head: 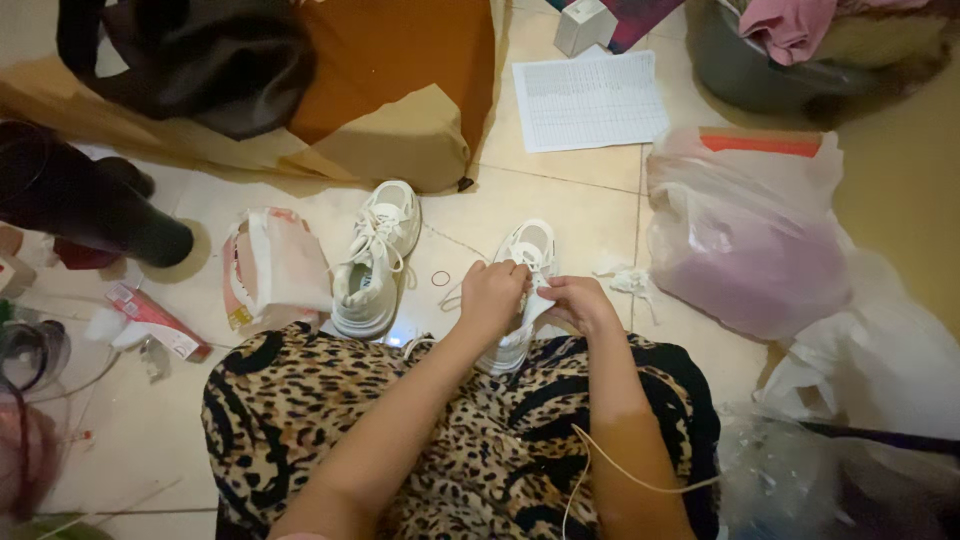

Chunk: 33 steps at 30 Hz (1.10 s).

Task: The person sits on the floor and removes the laces from a pair of white sneakers, then re-laces one shoe by threading the laces through the eyelets and tying them. The other shoe remains unlaced on the floor.

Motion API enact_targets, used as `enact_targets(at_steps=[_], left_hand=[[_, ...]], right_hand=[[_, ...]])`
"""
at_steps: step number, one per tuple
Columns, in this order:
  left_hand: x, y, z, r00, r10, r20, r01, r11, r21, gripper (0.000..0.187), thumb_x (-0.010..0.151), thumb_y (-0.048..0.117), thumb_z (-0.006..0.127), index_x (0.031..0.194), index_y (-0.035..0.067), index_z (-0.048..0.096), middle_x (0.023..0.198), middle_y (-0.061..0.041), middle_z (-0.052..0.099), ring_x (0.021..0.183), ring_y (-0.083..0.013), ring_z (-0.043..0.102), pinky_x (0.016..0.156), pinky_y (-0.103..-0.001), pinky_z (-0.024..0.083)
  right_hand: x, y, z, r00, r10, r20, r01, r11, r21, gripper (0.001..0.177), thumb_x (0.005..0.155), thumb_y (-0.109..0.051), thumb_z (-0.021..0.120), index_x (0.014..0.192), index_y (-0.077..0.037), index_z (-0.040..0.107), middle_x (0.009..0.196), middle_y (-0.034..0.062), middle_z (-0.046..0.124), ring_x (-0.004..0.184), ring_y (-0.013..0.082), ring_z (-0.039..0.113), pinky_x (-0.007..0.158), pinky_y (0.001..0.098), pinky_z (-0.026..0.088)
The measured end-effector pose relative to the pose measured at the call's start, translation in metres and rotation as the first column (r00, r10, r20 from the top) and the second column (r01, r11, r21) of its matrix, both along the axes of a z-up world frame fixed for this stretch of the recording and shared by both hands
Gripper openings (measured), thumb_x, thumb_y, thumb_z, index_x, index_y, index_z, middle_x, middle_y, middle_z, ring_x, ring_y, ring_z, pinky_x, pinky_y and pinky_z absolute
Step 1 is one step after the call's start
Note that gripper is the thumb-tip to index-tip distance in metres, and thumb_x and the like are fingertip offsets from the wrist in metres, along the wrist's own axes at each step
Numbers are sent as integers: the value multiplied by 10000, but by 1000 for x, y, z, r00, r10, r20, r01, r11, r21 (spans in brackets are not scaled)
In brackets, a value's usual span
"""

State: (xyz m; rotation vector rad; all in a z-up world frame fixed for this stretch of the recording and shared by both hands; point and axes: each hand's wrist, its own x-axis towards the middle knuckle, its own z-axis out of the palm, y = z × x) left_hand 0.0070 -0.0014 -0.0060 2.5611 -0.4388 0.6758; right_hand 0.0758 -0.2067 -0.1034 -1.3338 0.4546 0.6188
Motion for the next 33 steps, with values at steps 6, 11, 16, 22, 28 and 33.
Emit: enact_targets(at_steps=[6,11,16,22,28,33], left_hand=[[15,-5,-15,999,-42,-17,41,998,-37,41,831,178,681,798,163,699,734,-21,687,673,-208,675,682,-393,425],[19,-8,-17,999,-20,-31,19,1000,-13,73,827,211,705,766,175,722,708,-18,699,618,-205,669,649,-391,416],[20,-9,-16,999,-38,-17,37,999,-10,74,802,212,722,744,166,717,700,-18,700,588,-210,656,644,-392,409],[18,-11,-13,999,-38,-21,38,999,1,89,795,207,740,729,153,713,681,-35,694,576,-226,644,639,-391,411],[20,-18,-15,999,-6,-50,6,1000,7,94,787,231,757,730,162,728,700,-37,710,589,-230,655,625,-393,408],[16,-18,-8,995,25,-91,-30,998,-55,58,787,236,764,749,192,754,732,-11,729,629,-207,668,663,-390,403]], right_hand=[[-1,-1,-2,999,-43,-11,44,999,31,371,778,60,765,1134,103,670,1013,170,732,878,265,747,791,388,628],[-4,3,6,999,-31,-18,32,999,23,423,772,48,765,1179,119,672,1002,168,747,871,263,754,773,368,624],[-8,6,18,999,-43,-25,43,999,-1,442,766,43,778,1189,102,663,998,163,738,861,264,742,743,360,615],[-12,9,34,1000,-6,-29,4,997,-79,414,793,-38,798,1182,53,687,1007,136,744,863,229,744,770,333,622],[-10,3,24,995,-19,-97,23,999,32,287,922,-225,695,1099,0,716,941,116,743,823,242,733,754,373,624],[-5,1,-4,997,73,-39,-67,987,149,214,943,-210,689,1067,-38,720,857,74,702,721,204,694,658,366,588]])
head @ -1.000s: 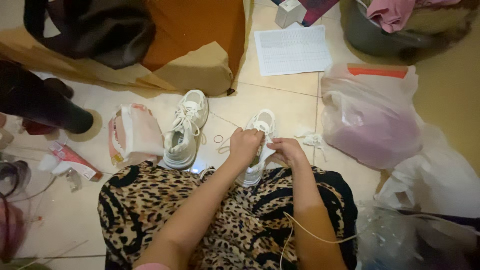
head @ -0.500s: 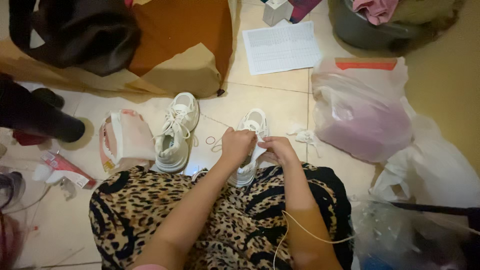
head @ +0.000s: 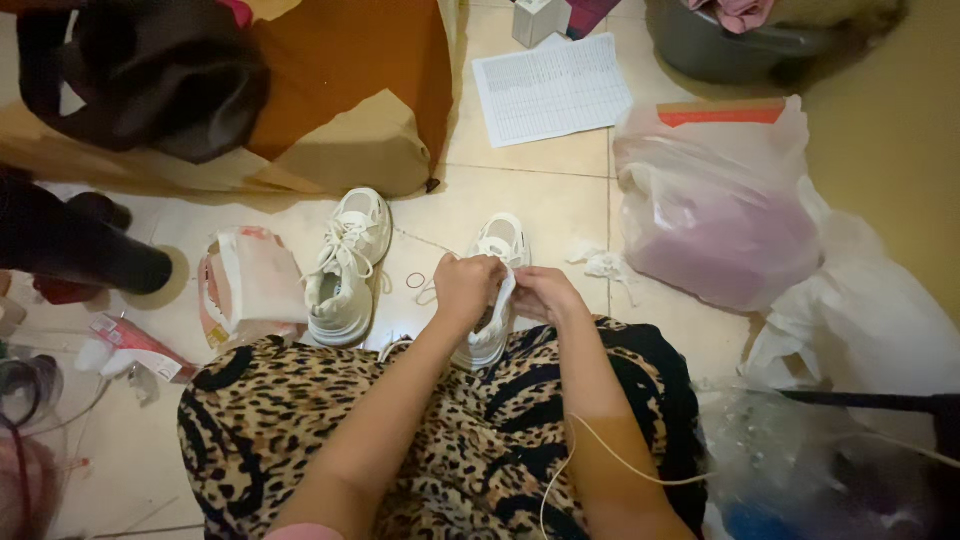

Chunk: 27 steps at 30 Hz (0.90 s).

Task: The person sits on the floor and removes the laces from a pair of white sneakers, then re-laces one shoe by threading the laces through the eyelets and tying them. The other shoe remains unlaced on the floor.

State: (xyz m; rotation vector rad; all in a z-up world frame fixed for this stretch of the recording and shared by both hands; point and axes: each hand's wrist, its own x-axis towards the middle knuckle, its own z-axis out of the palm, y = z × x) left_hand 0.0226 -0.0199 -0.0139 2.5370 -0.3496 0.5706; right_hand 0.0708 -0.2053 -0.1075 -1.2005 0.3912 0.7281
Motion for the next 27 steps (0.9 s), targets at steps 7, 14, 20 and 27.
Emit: enact_targets(at_steps=[7,14,20,27], left_hand=[[-16,8,27,997,65,-38,-64,998,25,401,757,250,824,1139,203,710,1115,12,690,987,-187,619,924,-450,368],[-19,14,26,961,230,-155,-235,972,-14,674,674,275,897,1277,195,608,1306,-26,559,1235,-236,492,1022,-530,291],[-16,14,16,948,287,-138,-289,957,4,690,666,260,895,1287,184,605,1304,-32,566,1234,-241,497,1013,-524,300],[-13,7,8,921,348,-175,-344,937,57,664,661,211,862,1279,197,618,1288,-24,581,1217,-233,506,1010,-499,308]], right_hand=[[1,0,-16,972,-112,205,159,961,-226,184,965,-190,634,1071,-45,674,877,92,724,703,190,642,563,315,496],[-2,-78,30,754,-512,411,360,846,393,134,939,-42,581,909,66,653,953,210,718,861,307,687,814,403,572],[-60,-187,131,250,-841,481,523,535,663,252,1115,-167,504,1307,-49,616,1331,125,621,1152,255,605,1088,424,506],[-111,-208,236,-137,-730,669,731,382,566,218,1040,-149,535,1236,-63,491,1067,66,618,976,246,623,919,401,554]])
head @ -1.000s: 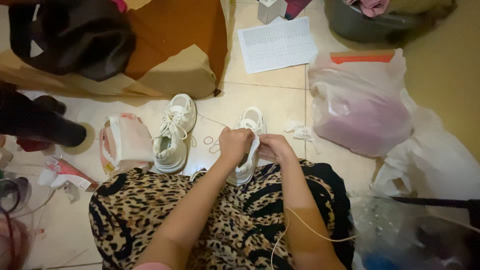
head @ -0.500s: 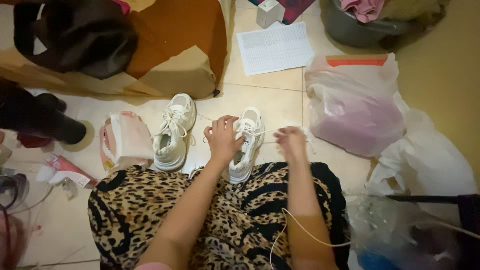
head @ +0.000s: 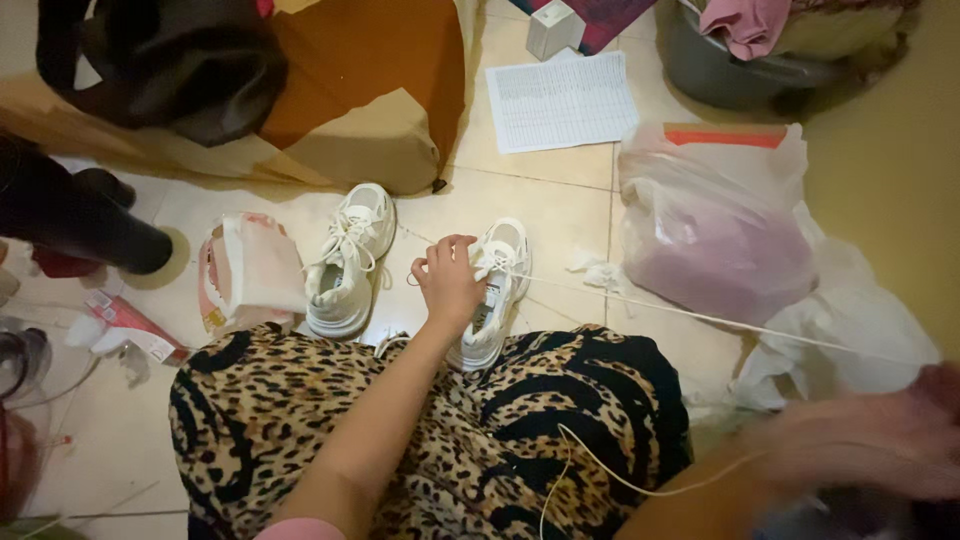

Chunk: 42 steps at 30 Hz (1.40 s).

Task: The person sits on the floor and removes the laces from a pair of white sneakers, then re-laces one shoe by threading the laces through the eyelets and tying them. The other shoe remains unlaced on the floor.

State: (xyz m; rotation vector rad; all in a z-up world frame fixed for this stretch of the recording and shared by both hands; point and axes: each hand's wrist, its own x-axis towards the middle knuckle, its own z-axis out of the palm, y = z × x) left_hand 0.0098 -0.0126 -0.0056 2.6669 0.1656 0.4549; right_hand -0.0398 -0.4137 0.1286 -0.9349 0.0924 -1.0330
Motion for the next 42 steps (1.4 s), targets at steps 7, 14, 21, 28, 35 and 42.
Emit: enact_targets(at_steps=[7,14,21,28,35,42], left_hand=[[3,3,-13,1000,7,-6,-7,1000,-12,361,791,384,815,1020,148,665,983,-42,683,975,-244,626,962,-499,328],[11,5,-13,982,7,-187,-47,976,-212,372,824,398,772,965,86,625,915,-105,700,876,-321,679,775,-463,484],[1,7,-3,985,-55,-166,-7,936,-352,280,806,330,740,890,83,640,862,-129,712,818,-340,688,725,-447,519],[17,19,-53,976,-113,-183,-64,662,-747,366,1016,390,556,863,66,628,761,-133,649,708,-261,611,689,-382,480],[42,17,-125,999,-46,-12,-4,178,-984,339,1063,313,500,886,33,575,737,-28,581,658,-126,496,617,-304,430],[29,32,-100,958,62,-280,-251,649,-718,359,982,438,591,979,81,634,818,-73,694,764,-232,656,740,-345,489]], right_hand=[[-2,72,11,874,-154,-460,-27,931,-364,467,1019,-128,480,1465,-50,363,1016,-2,608,867,168,603,779,324,539],[28,165,-74,381,-266,-885,-850,276,-449,356,987,-303,553,1173,-17,655,1102,184,712,959,396,707,869,467,543],[80,241,-177,562,-13,-827,-802,235,-548,333,1000,-283,589,1041,34,682,994,230,699,945,379,668,866,452,519],[92,227,-231,463,226,-857,-861,346,-373,348,996,-267,590,879,42,700,743,116,712,699,216,674,681,337,541],[99,220,-247,236,462,-855,-899,438,-12,339,1006,-259,543,888,15,705,779,85,747,662,146,680,627,285,510],[86,185,-195,268,284,-921,-818,571,-62,378,995,-344,637,821,-8,647,621,53,587,532,152,525,504,303,439]])
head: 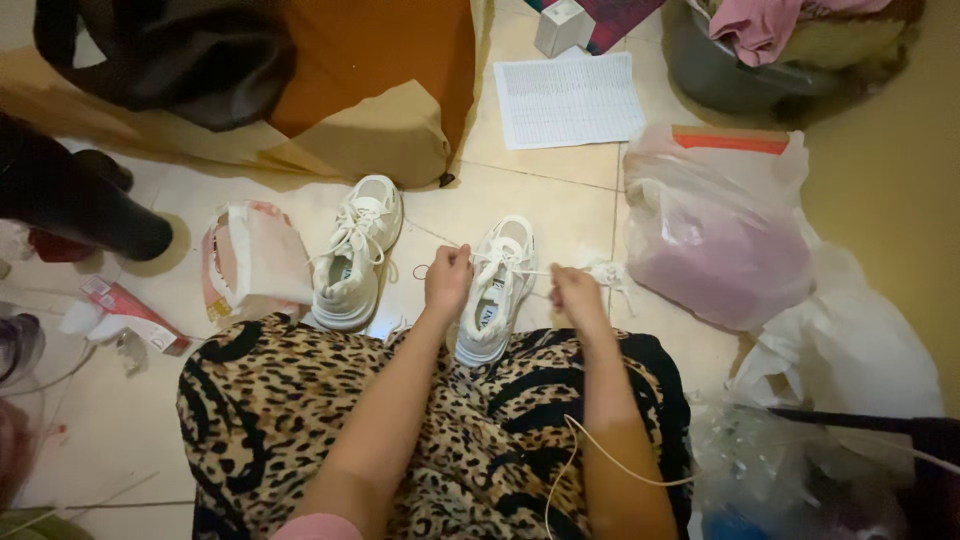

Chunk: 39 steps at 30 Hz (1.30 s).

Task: The person sits on the floor and removes the laces from a pair of white sneakers, then re-laces one shoe by threading the laces through the eyelets and tying them. The other shoe remains unlaced on the floor.

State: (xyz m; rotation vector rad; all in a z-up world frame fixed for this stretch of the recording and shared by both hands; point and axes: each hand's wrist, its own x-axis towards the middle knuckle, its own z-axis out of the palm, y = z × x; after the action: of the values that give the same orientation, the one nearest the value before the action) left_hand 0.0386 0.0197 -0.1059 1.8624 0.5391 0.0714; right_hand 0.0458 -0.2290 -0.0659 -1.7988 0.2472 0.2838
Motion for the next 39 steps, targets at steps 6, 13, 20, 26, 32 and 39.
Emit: enact_targets(at_steps=[6,13,20,26,32,39], left_hand=[[-19,-3,58,993,93,78,-112,946,304,306,916,415,676,1021,127,675,1096,-63,658,1095,-301,554,1005,-505,342],[-53,-11,110,958,-219,187,94,851,516,384,697,320,751,1048,178,687,1146,-65,626,1149,-295,526,1013,-485,341],[-70,-17,168,854,-236,464,-19,877,480,228,760,245,733,971,159,718,1098,-42,673,1168,-295,499,1012,-498,321],[-136,-42,285,484,-364,796,622,783,-20,138,973,169,591,1009,93,702,982,-31,736,978,-198,668,970,-339,491],[-186,-82,363,23,-509,861,899,387,205,139,952,164,608,1015,87,704,995,-42,737,986,-207,677,967,-342,504],[-182,-121,382,-120,-573,811,888,303,345,148,927,159,627,1023,80,706,1010,-54,739,996,-217,687,964,-347,518]], right_hand=[[-48,-45,108,967,-204,153,186,975,124,312,1010,-248,583,828,-20,693,766,86,687,660,147,620,642,285,506],[-79,-57,204,895,-221,388,-90,762,641,254,1073,-177,591,874,-33,658,1120,201,742,891,234,654,872,383,545],[-100,-63,248,819,-338,464,-235,540,808,394,1154,-316,567,1061,38,710,1132,206,695,891,246,580,850,318,469],[-108,-56,248,773,-433,464,-278,426,861,458,1164,-358,496,1167,39,723,1159,187,709,902,218,587,834,288,452],[-67,28,168,894,-56,445,-157,890,428,259,1015,-127,588,1103,80,717,983,138,725,857,180,647,824,313,532],[-55,59,69,981,97,168,-152,922,357,237,993,-99,572,1086,38,742,988,113,760,818,145,679,753,278,538]])
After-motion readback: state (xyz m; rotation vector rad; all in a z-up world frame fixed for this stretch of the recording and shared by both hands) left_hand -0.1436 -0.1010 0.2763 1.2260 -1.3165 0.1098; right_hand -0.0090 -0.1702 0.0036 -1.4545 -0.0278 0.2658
